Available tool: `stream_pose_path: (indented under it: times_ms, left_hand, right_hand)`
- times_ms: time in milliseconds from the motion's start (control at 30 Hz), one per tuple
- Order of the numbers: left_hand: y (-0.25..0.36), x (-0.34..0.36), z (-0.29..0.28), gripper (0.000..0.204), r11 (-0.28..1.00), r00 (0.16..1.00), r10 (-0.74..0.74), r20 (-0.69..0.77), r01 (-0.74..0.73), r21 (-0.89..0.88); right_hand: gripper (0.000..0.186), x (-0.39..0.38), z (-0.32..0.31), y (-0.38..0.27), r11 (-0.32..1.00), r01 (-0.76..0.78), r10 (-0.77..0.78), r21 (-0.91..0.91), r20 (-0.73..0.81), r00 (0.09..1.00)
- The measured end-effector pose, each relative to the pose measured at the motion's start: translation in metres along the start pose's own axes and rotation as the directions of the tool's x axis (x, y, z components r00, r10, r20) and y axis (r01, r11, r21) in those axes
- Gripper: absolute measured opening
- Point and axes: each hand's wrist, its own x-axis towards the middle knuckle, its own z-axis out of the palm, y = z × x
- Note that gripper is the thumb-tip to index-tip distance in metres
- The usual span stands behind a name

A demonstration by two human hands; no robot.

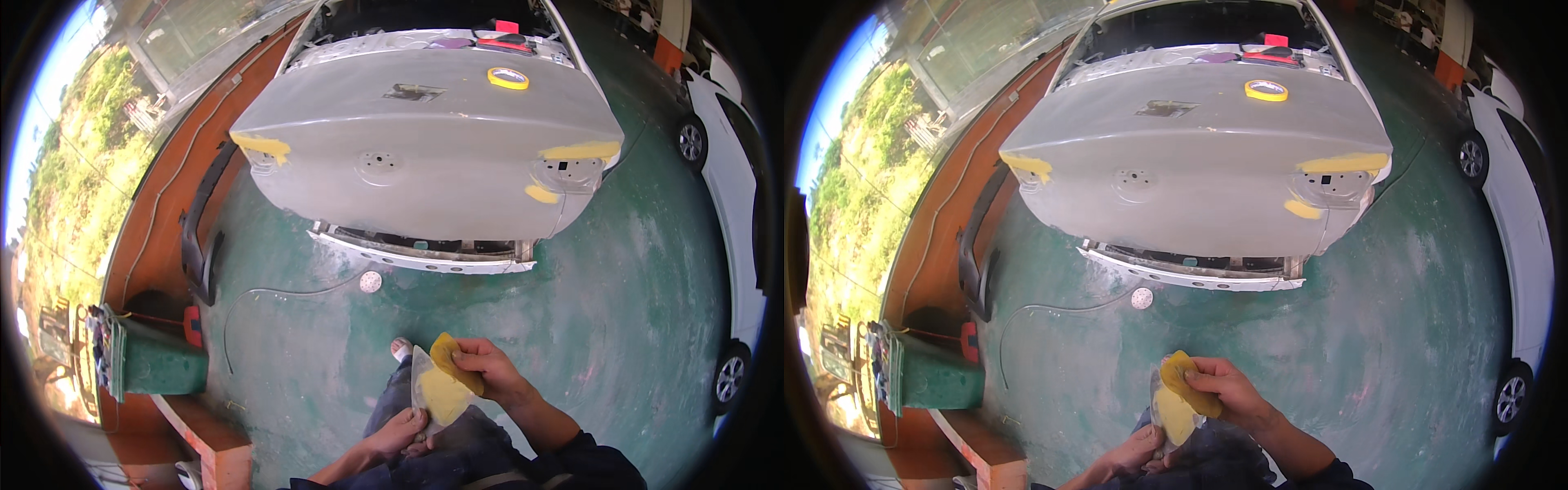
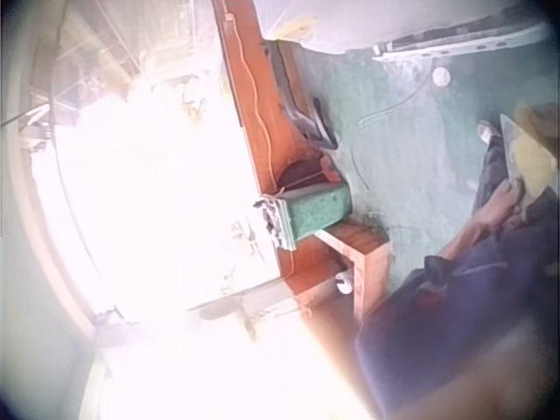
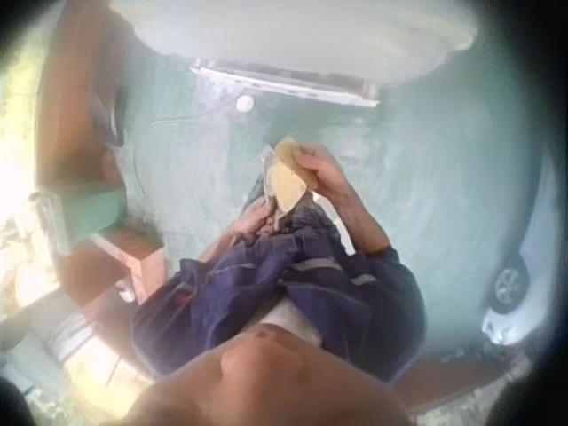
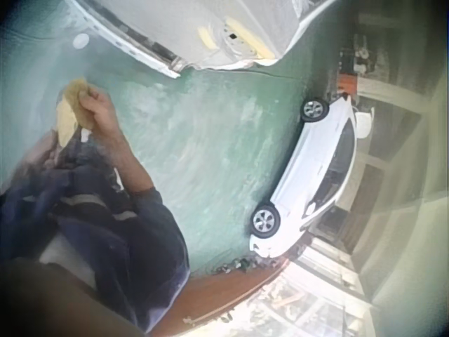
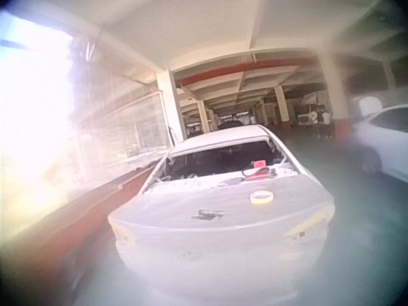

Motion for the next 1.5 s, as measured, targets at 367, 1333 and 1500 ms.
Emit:
stream_pose_path:
  times_ms: [367, 1333, 1500]
  left_hand:
    - [-0.026, -0.106, -0.005, 0.043, 0.857, 0.712, 0.514, -0.478, -0.441, 0.266]
    - [-0.059, -0.445, -0.130, 0.057, 0.752, 0.453, 0.299, -0.840, -0.654, -0.085]
    - [-0.043, -0.458, -0.171, 0.058, 0.753, 0.415, 0.351, -0.840, -0.658, -0.010]
  right_hand:
    - [0.028, 0.043, 0.050, 0.104, 0.879, 0.232, -0.351, -0.416, -0.238, 0.906]
    - [0.019, 0.237, 0.363, 0.361, 0.603, 0.441, -0.399, -0.665, 0.226, 0.888]
    - [0.024, 0.297, 0.418, 0.368, 0.573, 0.676, -0.526, -0.464, 0.425, 0.737]
